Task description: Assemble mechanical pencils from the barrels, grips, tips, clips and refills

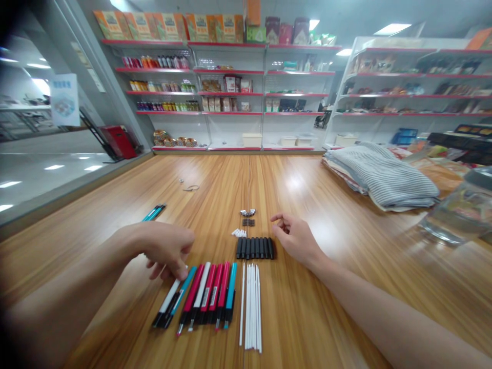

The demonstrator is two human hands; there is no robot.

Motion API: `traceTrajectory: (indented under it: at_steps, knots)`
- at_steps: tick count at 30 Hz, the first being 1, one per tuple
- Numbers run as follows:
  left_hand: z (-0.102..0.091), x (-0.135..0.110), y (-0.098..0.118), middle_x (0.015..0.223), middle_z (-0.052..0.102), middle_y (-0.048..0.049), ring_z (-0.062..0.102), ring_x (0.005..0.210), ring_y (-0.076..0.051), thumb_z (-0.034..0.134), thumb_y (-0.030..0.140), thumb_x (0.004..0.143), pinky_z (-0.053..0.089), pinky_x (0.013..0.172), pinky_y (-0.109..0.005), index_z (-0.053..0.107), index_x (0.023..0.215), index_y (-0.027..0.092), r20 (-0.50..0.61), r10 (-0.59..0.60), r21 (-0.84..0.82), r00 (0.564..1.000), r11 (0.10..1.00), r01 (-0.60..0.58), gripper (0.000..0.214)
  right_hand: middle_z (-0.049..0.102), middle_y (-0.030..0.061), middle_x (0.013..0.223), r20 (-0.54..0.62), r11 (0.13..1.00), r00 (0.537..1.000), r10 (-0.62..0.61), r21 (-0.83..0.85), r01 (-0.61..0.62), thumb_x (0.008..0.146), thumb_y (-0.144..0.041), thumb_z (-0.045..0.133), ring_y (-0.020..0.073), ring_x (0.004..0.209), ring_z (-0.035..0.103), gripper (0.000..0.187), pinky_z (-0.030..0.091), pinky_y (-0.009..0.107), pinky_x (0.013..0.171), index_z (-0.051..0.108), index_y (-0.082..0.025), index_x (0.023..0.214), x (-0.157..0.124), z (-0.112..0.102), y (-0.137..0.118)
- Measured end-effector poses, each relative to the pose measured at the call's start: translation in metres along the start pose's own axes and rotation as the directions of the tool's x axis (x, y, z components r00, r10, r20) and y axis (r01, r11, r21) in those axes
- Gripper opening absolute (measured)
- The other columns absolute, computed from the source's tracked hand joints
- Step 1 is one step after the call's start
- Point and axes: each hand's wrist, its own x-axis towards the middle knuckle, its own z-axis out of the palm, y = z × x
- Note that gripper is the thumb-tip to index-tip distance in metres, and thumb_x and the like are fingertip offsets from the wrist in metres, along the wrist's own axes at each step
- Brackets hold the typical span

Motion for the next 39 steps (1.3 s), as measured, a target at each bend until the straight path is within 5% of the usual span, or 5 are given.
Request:
traceTrajectory:
  at_steps: [9,18,22,28,39]
  knots:
    - [-0.001,-0.006,0.008,0.068,0.070,-0.0116,0.064,0.055,-0.021,0.065,0.037,0.066,0.049,0.048,-0.029,0.062,0.054,0.015,-0.032,0.006,0.025,0.999,1.000,-0.005,0.025,0.057,-0.0010,0.066,-0.007,0.998,1.000,-0.004,-0.057,0.004,0.086,-0.030,0.052,0.0139,0.062,0.056,0.018,0.042,0.026,0.059,0.060,-0.017,0.097,0.000,-0.001,-0.003]
    - [-0.008,-0.012,0.004,0.067,0.070,-0.0102,0.066,0.057,-0.021,0.051,0.026,0.067,0.047,0.045,-0.025,0.063,0.069,0.014,-0.239,0.012,0.083,0.971,0.997,0.008,0.017,0.065,0.0009,0.076,-0.167,0.961,0.986,0.026,-0.267,-0.070,0.082,-0.026,0.053,0.0157,0.067,0.060,0.016,0.045,0.028,0.064,0.064,-0.019,0.091,0.002,-0.004,0.000]
    - [-0.017,-0.021,0.001,0.062,0.067,-0.0054,0.063,0.054,-0.017,0.050,0.026,0.072,0.043,0.044,-0.021,0.060,0.076,0.014,-0.479,0.176,0.145,0.860,0.982,-0.121,0.016,0.065,0.0049,0.096,-0.188,0.934,0.981,-0.050,-0.357,-0.020,0.079,-0.021,0.054,0.0194,0.088,0.061,0.020,0.047,0.031,0.080,0.063,-0.020,0.097,0.003,-0.005,0.006]
    - [-0.022,-0.017,0.010,0.071,0.066,-0.0033,0.063,0.060,-0.014,0.048,0.033,0.085,0.045,0.046,-0.018,0.054,0.083,0.016,-0.797,0.324,0.111,0.509,0.908,-0.404,0.017,0.058,0.0081,0.113,-0.177,0.869,0.976,-0.124,-0.495,0.020,0.076,-0.017,0.054,0.0240,0.106,0.057,0.036,0.044,0.038,0.094,0.058,-0.020,0.111,0.003,-0.005,0.014]
    - [-0.014,0.023,0.005,0.075,0.065,-0.0047,0.063,0.060,-0.015,0.056,0.033,0.083,0.051,0.045,-0.022,0.053,0.085,0.017,-0.832,0.310,-0.023,0.460,0.809,-0.588,0.017,0.057,0.0078,0.112,-0.141,0.841,0.981,-0.136,-0.540,0.039,0.077,-0.016,0.052,0.0236,0.110,0.055,0.032,0.043,0.038,0.097,0.059,-0.021,0.108,0.002,-0.003,0.013]
